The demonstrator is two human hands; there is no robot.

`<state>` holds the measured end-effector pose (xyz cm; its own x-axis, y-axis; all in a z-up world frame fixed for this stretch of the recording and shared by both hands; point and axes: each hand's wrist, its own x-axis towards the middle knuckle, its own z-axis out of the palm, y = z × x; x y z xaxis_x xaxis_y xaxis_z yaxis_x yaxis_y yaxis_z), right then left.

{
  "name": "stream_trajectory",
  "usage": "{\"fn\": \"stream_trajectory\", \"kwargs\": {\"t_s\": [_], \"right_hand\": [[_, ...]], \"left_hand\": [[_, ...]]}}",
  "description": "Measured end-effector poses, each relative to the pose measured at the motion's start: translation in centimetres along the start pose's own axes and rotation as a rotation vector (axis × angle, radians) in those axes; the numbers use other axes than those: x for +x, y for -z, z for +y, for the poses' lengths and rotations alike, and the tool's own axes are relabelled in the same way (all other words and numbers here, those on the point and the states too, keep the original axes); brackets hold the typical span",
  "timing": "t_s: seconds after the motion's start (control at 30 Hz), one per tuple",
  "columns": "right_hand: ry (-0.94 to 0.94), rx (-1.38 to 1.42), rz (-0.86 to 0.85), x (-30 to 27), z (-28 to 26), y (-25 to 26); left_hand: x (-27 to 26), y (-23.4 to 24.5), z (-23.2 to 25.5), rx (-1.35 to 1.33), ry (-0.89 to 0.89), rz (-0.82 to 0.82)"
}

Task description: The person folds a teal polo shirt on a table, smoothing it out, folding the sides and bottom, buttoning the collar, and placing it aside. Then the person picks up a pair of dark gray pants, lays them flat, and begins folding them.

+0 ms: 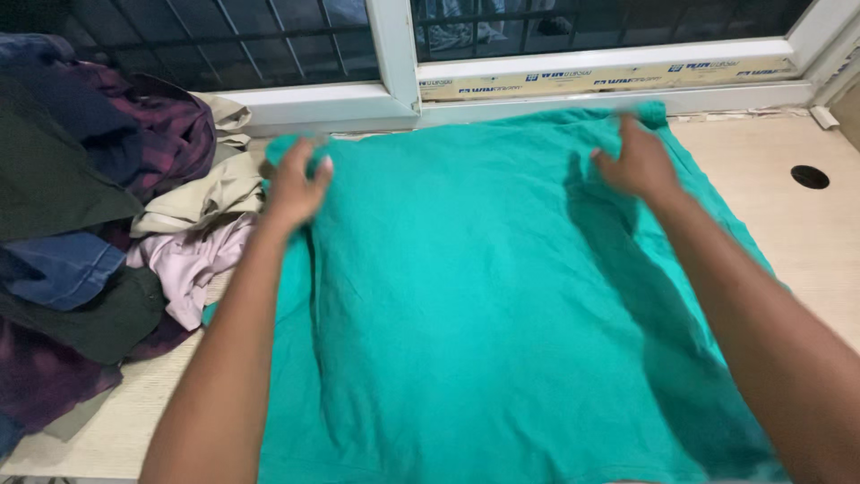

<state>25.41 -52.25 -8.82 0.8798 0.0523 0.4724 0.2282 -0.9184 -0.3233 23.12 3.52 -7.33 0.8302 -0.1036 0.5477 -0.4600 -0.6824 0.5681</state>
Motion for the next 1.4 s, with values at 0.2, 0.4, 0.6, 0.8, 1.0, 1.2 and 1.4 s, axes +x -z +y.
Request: {"fn": "stream_trajectory", "kwargs": {"t_s": [0.2, 0.4, 0.6, 0.8, 1.0, 1.2, 1.4], "right_hand": [[-0.042, -0.051, -0.204, -9.3, -3.6, 0.3], [-0.040, -0.194, -0.156, -12.8, -2.0, 1.7], [-0.095, -0.253, -0.147, -14.1, 0.2, 3.2], [-0.123, -0.262, -0.128, -14.3, 1.8, 4.0], [-0.106, -0.285, -0.139, -16.0, 2.2, 4.9], [-0.045, -0.307, -0.049, -15.7, 2.5, 5.3], [-0.076, -0.330, 0.227, -8.4, 8.5, 5.6]], "left_hand": [[-11.4, 1.0, 5.9, 0.413, -0.018, 0.019], [-17.2, 4.6, 8.3, 0.530, 0.196, 0.035], [-16.6, 4.5, 6.4, 0.712, 0.147, -0.108], [-13.2, 2.8, 5.3, 0.677, 0.147, -0.159], [-15.1, 2.5, 6.6, 0.668, 0.138, -0.135], [-13.7, 2.8, 7.1, 0.692, 0.169, -0.060], [-5.0, 0.4, 2.7, 0.513, -0.072, 0.193]]}}
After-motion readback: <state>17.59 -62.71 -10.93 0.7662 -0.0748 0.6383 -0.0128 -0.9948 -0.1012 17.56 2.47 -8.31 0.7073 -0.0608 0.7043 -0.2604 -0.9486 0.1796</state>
